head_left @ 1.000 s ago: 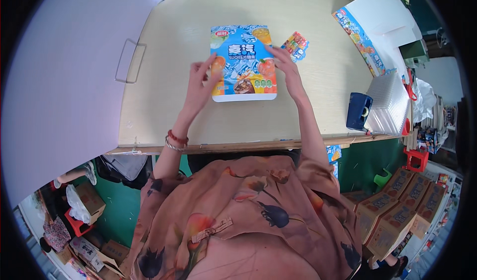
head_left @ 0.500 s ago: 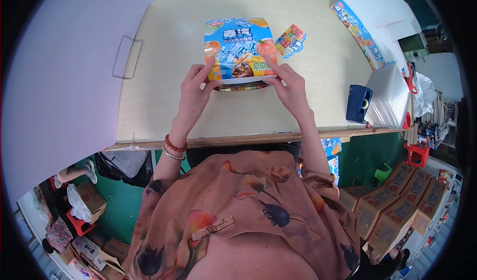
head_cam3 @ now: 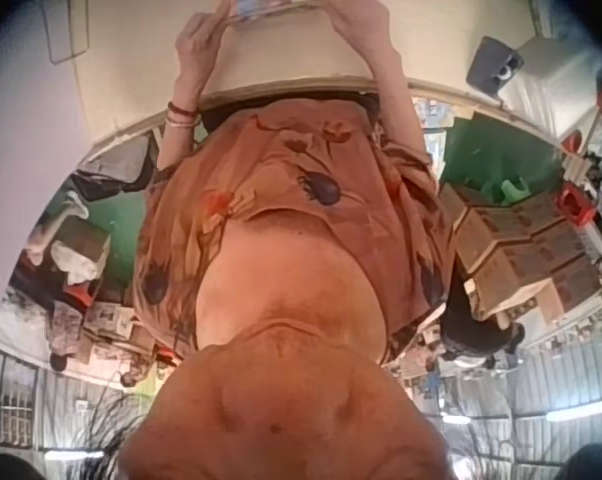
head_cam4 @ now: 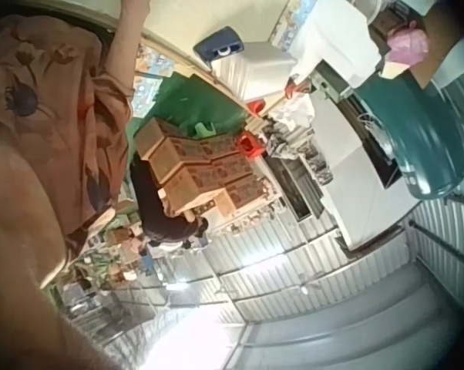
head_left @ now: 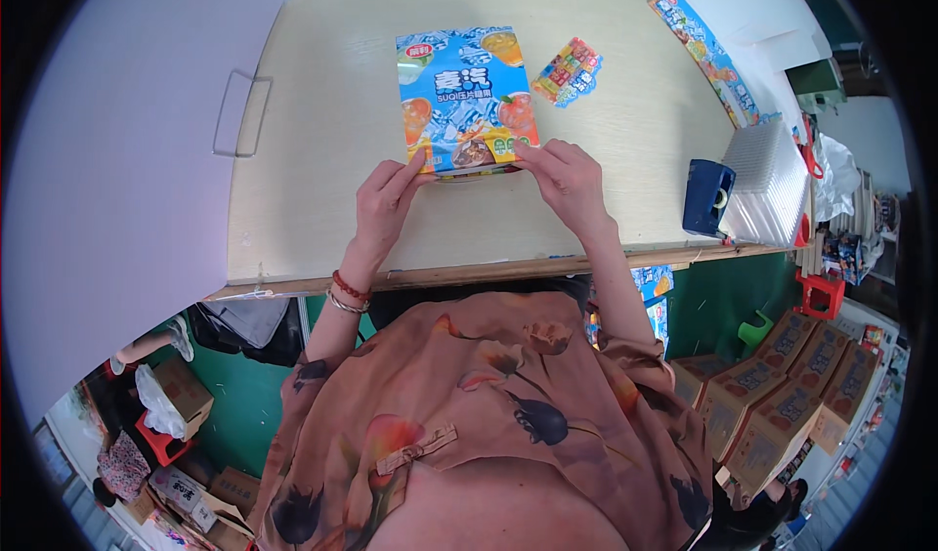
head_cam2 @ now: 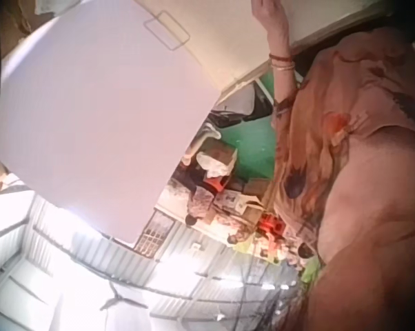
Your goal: The person closes a box filled with small packets, seals it with tape from a dispenser, and sets it aside. The person then opens a water bottle, touches a card on the table, and screws the lid back onto the bottle.
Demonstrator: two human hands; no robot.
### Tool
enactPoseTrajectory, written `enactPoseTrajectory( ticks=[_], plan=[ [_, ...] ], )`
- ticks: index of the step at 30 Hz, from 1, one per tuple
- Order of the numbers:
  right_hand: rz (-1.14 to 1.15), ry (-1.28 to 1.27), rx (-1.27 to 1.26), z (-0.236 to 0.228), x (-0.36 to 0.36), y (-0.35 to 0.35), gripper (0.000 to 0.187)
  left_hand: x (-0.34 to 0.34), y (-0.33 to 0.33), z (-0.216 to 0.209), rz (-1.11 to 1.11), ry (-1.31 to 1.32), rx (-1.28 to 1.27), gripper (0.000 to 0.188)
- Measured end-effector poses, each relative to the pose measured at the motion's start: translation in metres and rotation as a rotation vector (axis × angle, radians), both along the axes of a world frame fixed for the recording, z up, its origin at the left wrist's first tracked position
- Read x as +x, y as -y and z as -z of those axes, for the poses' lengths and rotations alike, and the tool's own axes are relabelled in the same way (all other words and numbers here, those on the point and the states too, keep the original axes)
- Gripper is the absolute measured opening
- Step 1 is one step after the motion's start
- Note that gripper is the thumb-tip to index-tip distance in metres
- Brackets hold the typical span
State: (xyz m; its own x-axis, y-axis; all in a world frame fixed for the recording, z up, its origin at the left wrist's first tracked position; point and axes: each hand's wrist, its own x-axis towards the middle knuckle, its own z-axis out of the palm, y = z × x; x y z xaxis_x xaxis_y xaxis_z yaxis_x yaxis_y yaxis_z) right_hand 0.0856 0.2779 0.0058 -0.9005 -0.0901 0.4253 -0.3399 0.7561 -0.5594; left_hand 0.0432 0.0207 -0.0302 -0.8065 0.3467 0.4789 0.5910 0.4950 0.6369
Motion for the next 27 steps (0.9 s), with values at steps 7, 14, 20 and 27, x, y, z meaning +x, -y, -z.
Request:
enactPoseTrajectory(
  ticks=[7,14,20,27],
  plan=[
    [0.033,-0.105,0.135,0.02,0.005,0.0,0.033,-0.025,0.003,-0.025,0.188,-0.304,-0.309,0.054],
    [0.1,-0.159,0.256,0.017,0.009,0.008,0.046,-0.039,-0.02,-0.005,0.459,-0.265,-0.387,0.055],
    [-0.071,-0.264,0.066,0.056,-0.006,0.004,0.045,-0.036,-0.025,0.001,0.406,-0.323,-0.363,0.049],
    [-0.06,-0.37,0.043,0.066,-0.008,0.011,0.037,-0.034,-0.029,0.009,0.348,-0.389,-0.248,0.039]
  ],
)
